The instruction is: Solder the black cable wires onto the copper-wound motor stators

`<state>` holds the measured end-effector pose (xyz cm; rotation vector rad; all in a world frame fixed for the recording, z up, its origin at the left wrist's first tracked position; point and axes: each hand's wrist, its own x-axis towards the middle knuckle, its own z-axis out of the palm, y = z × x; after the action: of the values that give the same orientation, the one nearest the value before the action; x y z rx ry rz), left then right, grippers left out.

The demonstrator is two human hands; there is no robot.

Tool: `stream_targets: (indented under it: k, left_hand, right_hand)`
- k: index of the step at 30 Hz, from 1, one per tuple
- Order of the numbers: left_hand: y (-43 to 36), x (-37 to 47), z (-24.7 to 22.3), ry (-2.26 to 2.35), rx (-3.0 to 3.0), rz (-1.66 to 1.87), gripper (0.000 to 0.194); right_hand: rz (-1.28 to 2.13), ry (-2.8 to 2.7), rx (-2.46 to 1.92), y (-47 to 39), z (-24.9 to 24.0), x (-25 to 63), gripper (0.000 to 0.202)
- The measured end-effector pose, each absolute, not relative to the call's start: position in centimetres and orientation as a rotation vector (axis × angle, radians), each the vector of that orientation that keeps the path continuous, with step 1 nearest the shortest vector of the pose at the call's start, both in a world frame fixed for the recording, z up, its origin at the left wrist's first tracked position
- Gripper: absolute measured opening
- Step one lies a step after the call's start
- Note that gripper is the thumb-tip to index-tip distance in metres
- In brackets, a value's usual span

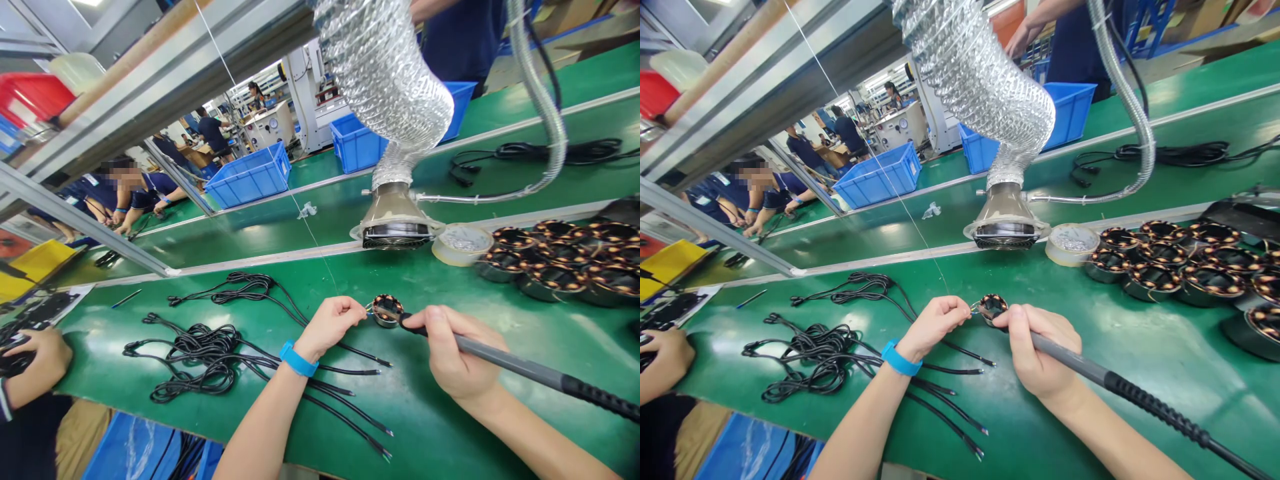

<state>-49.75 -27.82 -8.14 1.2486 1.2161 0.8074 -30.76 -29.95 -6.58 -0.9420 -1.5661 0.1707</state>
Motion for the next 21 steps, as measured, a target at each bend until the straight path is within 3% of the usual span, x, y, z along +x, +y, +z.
stream_targets:
  k: [21]
  left_hand:
    - [-27.75, -49.70, -8.16, 1.224, 1.245, 0.802, 0.031]
  right_hand:
    - [0.106, -1.554, -0.855, -29.60, -6.74, -30.53, 0.029]
